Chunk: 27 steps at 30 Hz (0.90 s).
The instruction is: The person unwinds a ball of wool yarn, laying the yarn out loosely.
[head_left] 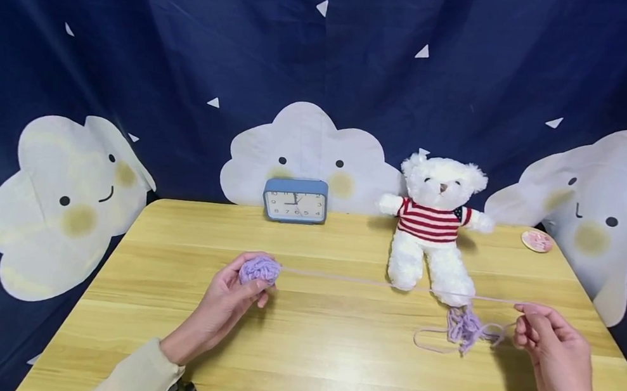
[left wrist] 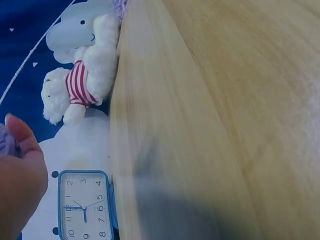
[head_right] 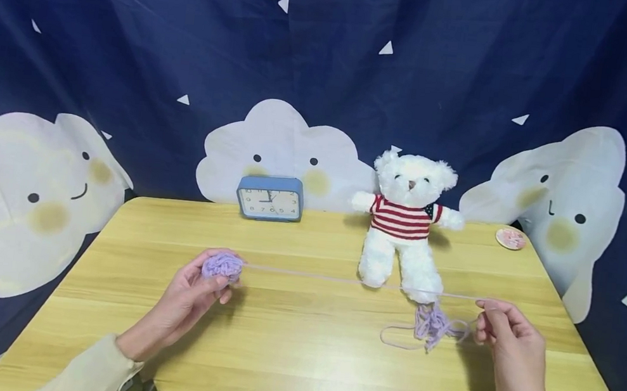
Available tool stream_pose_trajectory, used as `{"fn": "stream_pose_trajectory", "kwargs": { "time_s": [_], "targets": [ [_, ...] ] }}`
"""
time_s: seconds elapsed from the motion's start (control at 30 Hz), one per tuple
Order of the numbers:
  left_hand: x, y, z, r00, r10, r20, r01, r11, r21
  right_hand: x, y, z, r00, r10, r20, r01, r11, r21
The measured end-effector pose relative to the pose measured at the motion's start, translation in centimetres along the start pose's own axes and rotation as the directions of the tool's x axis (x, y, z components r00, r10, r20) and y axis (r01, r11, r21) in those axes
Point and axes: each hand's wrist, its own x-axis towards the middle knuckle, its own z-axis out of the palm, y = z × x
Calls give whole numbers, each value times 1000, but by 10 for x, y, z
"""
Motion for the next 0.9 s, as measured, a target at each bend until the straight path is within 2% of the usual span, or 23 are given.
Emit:
{"fn": "stream_pose_trajectory", "kwargs": {
  "time_s": [0.17,0.3,0.37,0.47,0.53,0.67,0.8,0.9],
  "targets": [
    [-1,1,-3,997,13,-70,-12,1000,24,1,3,-3,1000,12,-24,-14,998,-55],
    [-2,2,-4,993,25,-116,-27,1000,-13,1,6,-4,999,44,-27,-48,988,-147],
    [-2,2,-3,993,30,-116,-35,998,-42,0,5,-6,996,82,-37,-88,974,-210],
    [-1,2,-2,993,38,-111,-45,997,-60,2,3,-10,987,153,-47,-160,934,-320],
    [-1,2,-1,993,40,-113,-47,997,-60,4,2,-12,978,205,-48,-206,892,-403],
    [1,1,2,993,27,-118,-34,998,-54,9,3,-14,956,291,-30,-253,772,-583],
    [3,1,5,994,1,-110,-6,999,-39,14,3,-11,925,380,-9,-267,632,-728],
    [4,0,8,996,-13,-90,10,999,-38,14,3,-8,909,417,-1,-257,559,-788]
  ]
}}
